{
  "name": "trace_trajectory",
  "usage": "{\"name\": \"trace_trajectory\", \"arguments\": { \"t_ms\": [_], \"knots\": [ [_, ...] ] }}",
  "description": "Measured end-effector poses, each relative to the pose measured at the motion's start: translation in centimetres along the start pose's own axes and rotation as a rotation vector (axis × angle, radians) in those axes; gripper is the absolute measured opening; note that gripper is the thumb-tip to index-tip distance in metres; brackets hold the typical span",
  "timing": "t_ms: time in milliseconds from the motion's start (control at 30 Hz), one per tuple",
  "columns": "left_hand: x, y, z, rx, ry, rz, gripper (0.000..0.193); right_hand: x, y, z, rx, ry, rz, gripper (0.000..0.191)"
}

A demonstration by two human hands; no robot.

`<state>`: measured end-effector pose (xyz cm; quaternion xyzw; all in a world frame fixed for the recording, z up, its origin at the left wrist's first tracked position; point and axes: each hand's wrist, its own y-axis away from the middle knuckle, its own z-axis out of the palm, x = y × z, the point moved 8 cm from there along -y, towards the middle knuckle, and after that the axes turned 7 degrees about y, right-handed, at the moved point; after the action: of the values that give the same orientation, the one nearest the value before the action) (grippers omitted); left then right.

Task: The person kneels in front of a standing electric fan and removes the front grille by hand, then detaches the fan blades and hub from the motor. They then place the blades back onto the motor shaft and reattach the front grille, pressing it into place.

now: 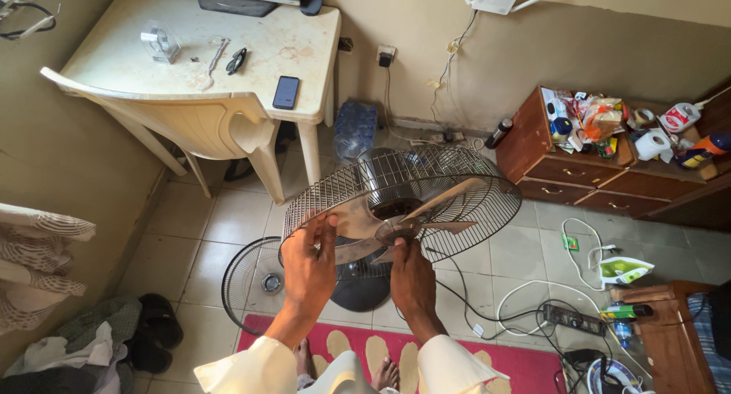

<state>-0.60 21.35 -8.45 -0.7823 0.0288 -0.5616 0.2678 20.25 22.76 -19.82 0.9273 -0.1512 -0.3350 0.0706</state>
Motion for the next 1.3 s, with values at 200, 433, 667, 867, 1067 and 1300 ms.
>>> {"name": "trace_trajectory", "arguments": {
  "t_ms": [200, 433, 667, 867, 1067, 1300],
  "knots": [
    [-0.3, 0.0, -0.1, -0.006, -0.003, -0.017, 0.018, 0.5, -0.4, 0.8, -0.018, -0.039, -0.010, 0.052],
    [0.1, 0.2, -0.2, 0.011, 0.031, 0.036, 0.016, 1.2, -0.8, 1.5, -0.011, -0.125, 0.009, 0.054],
    [-0.7, 0.4, -0.3, 0.019, 0.007, 0.031, 0.015, 1.9, -1.9, 3.0, 0.090, -0.237, -0.209, 0.044],
    [-1.6, 0.8, -0.3, 0.015, 0.004, -0.023, 0.017, 4.2, -2.1, 6.9, -0.301, -1.011, 0.251, 0.055],
    [-1.2, 0.8, -0.3, 0.018, 0.017, 0.021, 0.018, 3.7, -1.3, 5.4, -0.346, -0.880, 0.293, 0.056],
    [-1.8, 0.9, 0.2, 0.021, 0.053, -0.069, 0.017, 0.7, 0.6, -0.5, 0.035, -0.204, -0.110, 0.043]
  ]
}}
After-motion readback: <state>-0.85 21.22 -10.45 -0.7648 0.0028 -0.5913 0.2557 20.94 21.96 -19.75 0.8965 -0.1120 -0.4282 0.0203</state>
